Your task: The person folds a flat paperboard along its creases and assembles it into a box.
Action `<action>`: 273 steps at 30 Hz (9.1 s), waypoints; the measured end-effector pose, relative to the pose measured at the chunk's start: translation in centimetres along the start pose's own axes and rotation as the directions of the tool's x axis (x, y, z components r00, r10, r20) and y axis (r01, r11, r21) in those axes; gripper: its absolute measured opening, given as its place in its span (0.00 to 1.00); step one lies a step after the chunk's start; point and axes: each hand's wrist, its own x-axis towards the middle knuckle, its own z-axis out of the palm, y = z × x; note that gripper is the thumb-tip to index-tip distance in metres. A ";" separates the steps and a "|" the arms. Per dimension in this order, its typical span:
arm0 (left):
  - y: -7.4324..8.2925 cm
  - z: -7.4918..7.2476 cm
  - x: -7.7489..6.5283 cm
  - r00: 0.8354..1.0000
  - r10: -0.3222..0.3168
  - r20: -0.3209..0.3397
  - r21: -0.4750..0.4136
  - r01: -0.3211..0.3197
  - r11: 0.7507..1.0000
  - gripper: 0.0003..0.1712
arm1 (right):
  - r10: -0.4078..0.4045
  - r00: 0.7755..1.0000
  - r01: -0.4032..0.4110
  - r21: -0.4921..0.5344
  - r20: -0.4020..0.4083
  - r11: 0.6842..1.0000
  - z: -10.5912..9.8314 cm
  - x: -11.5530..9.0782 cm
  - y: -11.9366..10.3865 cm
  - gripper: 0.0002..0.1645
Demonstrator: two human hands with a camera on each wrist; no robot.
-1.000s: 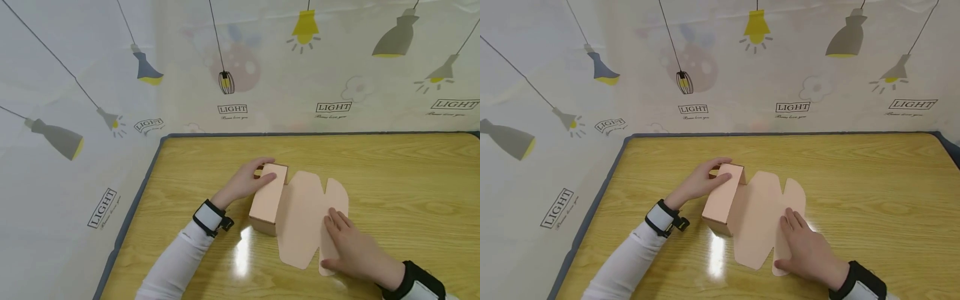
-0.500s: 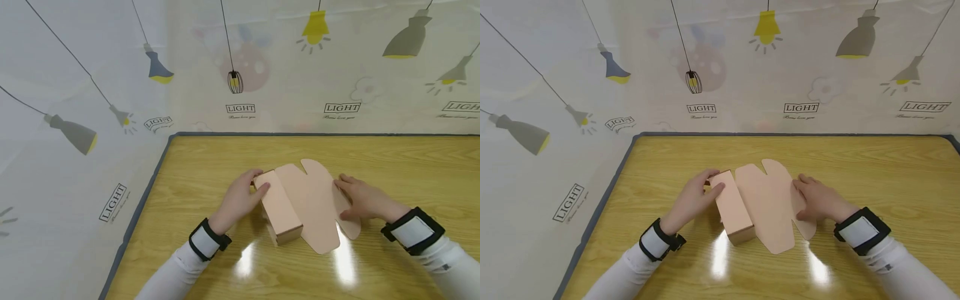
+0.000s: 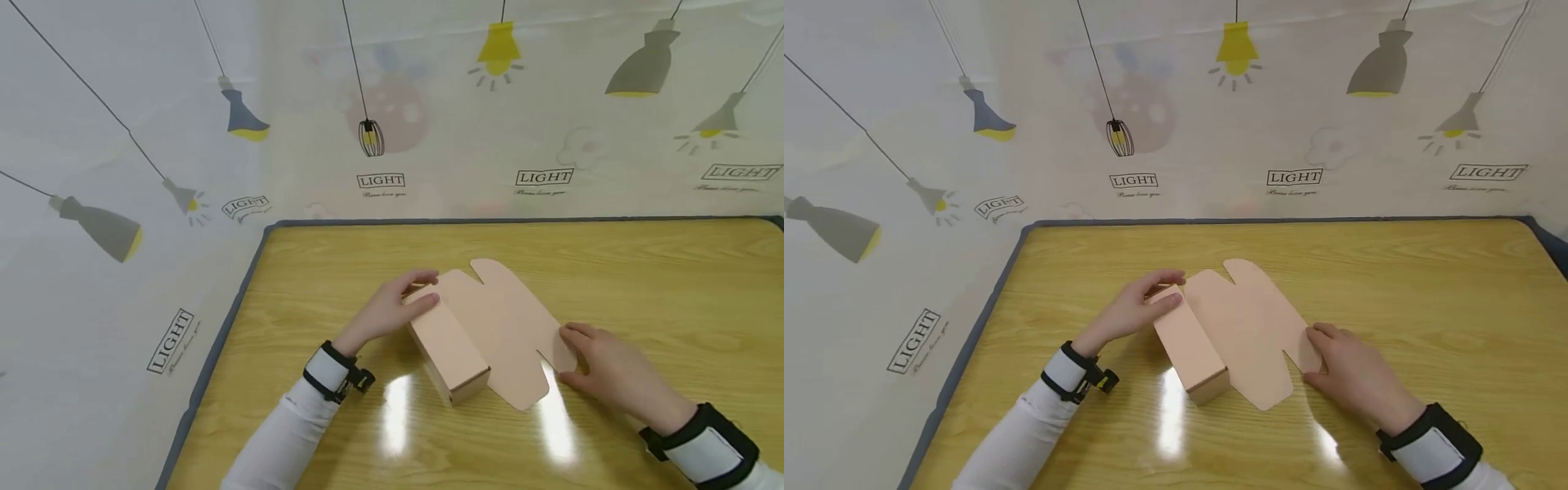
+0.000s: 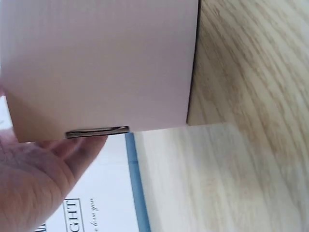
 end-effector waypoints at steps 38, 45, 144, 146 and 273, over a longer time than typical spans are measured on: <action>-1.1 2.3 -2.0 0.926 -0.325 -0.191 0.019 0.334 0.942 0.35 | 0.072 0.997 -0.075 0.130 0.027 0.989 -1.4 5.3 -1.0 0.32; -1.3 2.6 -1.6 0.934 -0.325 -0.149 -0.020 0.326 0.945 0.35 | 0.104 0.994 -0.106 0.205 0.020 0.973 -1.0 5.5 -1.5 0.38; 0.0 1.8 -0.4 0.781 0.029 -0.624 -0.117 -0.130 0.985 0.07 | 0.118 0.696 0.241 0.385 -0.708 0.891 -2.3 5.6 -1.6 0.10; 0.0 2.0 -0.3 0.768 0.034 -0.639 -0.107 -0.132 0.985 0.07 | 0.125 0.687 0.238 0.385 -0.715 0.892 -2.2 5.7 -1.7 0.08; 1.3 3.0 -0.3 0.937 0.083 -0.338 -0.236 -0.170 0.957 0.24 | 0.151 0.925 0.126 0.657 -0.348 0.743 -2.4 4.8 -3.5 0.24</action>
